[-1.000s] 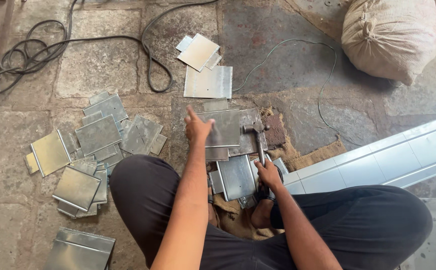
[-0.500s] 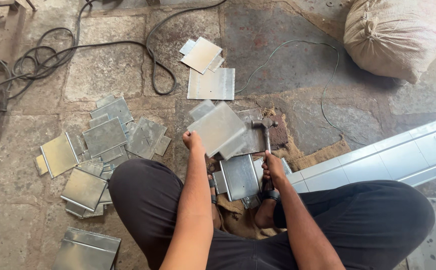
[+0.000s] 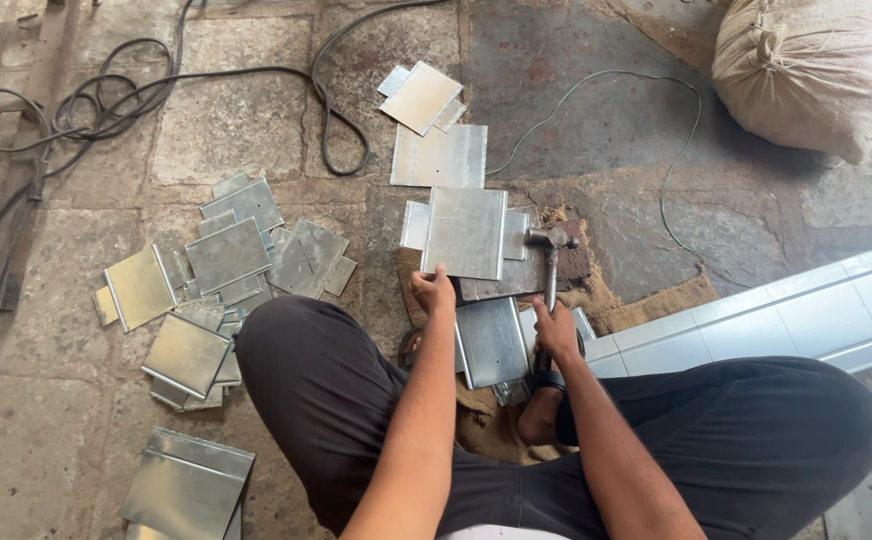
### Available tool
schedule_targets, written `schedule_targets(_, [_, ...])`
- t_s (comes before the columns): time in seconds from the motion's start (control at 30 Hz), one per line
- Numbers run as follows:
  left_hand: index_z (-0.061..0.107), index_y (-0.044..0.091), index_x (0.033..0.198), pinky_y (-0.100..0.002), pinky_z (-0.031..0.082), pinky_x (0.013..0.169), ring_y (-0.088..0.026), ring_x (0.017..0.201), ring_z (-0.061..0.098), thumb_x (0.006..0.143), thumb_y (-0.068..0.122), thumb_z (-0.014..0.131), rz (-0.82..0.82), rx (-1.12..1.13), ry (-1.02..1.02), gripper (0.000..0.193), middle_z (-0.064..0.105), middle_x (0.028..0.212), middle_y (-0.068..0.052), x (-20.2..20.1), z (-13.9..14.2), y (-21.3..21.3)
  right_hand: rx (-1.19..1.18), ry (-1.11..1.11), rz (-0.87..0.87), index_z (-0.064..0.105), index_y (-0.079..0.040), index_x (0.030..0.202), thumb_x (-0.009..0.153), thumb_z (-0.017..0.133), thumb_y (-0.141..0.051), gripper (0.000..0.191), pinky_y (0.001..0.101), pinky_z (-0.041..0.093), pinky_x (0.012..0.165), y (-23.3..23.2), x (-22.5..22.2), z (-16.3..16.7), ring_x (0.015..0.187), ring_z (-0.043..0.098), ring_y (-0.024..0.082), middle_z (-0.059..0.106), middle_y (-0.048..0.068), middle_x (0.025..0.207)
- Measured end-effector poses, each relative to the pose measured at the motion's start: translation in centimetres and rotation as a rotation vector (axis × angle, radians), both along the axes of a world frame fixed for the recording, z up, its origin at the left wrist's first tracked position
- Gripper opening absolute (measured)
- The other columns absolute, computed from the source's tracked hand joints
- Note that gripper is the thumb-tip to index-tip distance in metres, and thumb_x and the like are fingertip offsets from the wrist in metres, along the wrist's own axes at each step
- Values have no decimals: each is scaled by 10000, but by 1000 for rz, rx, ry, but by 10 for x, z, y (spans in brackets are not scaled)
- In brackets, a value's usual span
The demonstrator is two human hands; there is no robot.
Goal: The person sits on the floor and hammers the edges of several square metal sheets using a hammer against a stone block.
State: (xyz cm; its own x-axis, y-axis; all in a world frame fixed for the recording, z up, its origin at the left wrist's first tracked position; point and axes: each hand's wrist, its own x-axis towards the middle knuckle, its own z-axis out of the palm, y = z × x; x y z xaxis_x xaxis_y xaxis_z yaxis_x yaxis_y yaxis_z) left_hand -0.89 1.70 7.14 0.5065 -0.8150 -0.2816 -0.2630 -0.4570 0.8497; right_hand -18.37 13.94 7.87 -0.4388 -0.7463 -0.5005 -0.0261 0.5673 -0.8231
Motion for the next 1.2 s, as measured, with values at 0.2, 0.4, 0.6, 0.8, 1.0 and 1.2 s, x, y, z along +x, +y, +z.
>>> schedule_targets(0.2, [515,65,1090,-540,430,961,-381,1187,423,886,415,762,-9,86,-152,475,433,1248,-186,-6,-8,19,74,260,365,624,5,959,955,631,-482,486,397,563,550,-6,13,11,576,700,258,718,216,732])
schedule_targets(0.4, [441,118,1229,-542,426,957,-360,1204,434,891,280,695,171,40,-240,452,401,1281,-177,-5,-7,25,252,-16,347,596,-54,983,1061,448,-509,485,413,586,656,-22,-1,19,757,724,270,706,132,814])
schedule_targets(0.6, [444,105,1268,-488,460,962,-300,1186,490,887,147,621,72,-227,-139,423,411,1265,-165,-10,1,25,-286,695,-47,673,-55,946,1065,593,-343,321,478,528,781,-16,-29,8,829,667,310,681,125,903])
schedule_targets(0.8, [551,98,1205,-420,519,772,-240,916,570,856,130,617,-162,-321,22,357,552,1134,-94,-41,8,24,-759,1301,55,642,-175,765,835,697,-194,91,494,331,964,-10,-16,21,1106,536,254,588,51,1022])
schedule_targets(1.0, [623,70,1210,-321,555,666,-167,800,642,967,376,576,-508,-49,792,394,673,1096,-72,-74,7,37,-888,1180,11,617,-60,950,934,697,-187,152,426,423,924,-34,-10,39,1070,519,231,556,124,1090])
schedule_targets(1.2, [591,84,1371,-371,571,804,-209,960,682,927,566,627,-700,188,1219,656,686,1220,-96,-65,22,44,-180,-794,301,535,-125,698,908,692,-189,271,251,288,353,-51,-88,37,387,363,62,433,-57,500])
